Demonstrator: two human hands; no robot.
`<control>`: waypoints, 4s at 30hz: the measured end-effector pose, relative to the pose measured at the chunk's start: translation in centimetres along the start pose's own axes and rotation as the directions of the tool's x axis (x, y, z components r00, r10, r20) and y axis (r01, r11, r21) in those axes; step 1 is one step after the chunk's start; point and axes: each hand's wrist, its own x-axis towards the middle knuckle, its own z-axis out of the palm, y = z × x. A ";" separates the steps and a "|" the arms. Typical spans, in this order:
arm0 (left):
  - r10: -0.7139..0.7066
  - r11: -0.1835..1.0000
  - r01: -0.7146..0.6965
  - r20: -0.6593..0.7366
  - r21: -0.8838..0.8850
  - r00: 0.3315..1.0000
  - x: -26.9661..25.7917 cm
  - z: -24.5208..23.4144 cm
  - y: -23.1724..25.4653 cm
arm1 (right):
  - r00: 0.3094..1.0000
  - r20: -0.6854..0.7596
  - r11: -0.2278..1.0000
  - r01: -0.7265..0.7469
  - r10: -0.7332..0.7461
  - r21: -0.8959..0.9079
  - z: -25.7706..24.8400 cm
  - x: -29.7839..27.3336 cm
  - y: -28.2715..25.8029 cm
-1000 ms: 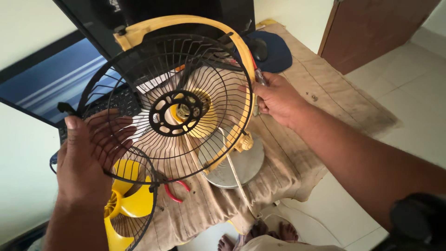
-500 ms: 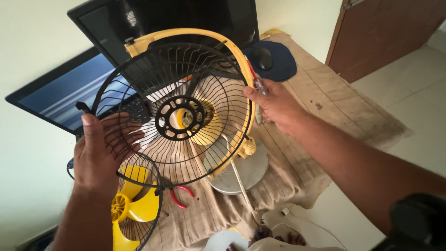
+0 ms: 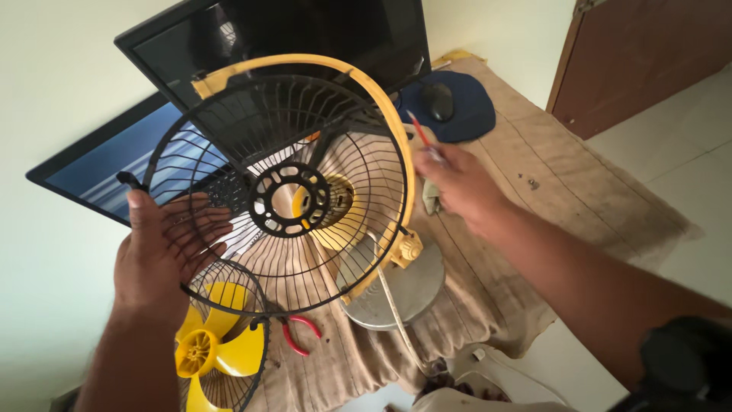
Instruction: The person cleans the fan cage with a cloth, then uses a screwdriver to tighten the central hub nut. The person repeatedly adjusts the cage and hub while working on the fan.
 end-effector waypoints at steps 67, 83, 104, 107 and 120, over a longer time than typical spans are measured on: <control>0.007 0.999 -0.015 0.199 0.038 0.980 -2.8 -0.1 0.4 | 0.934 -0.209 0.871 0.348 -0.290 0.346 6.6 -9.9 -2.8; 0.298 0.954 -0.299 0.243 -0.032 0.923 -5.3 -0.5 -2.3 | 0.520 0.089 0.314 0.634 -0.850 -0.706 20.5 -10.3 -2.8; 0.168 0.986 -0.161 0.211 -0.047 0.963 -3.9 1.3 1.3 | 0.786 0.407 0.513 0.614 -0.466 -0.600 14.7 -13.0 -0.1; 0.191 0.981 -0.180 0.224 -0.067 0.956 -3.9 1.3 1.3 | 0.792 0.414 0.511 0.607 -0.448 -0.609 14.8 -13.1 -0.3; 0.127 0.989 -0.104 0.236 -0.107 0.964 -3.2 0.7 1.1 | 0.771 0.458 0.450 0.632 -0.442 -0.631 15.6 -13.2 1.1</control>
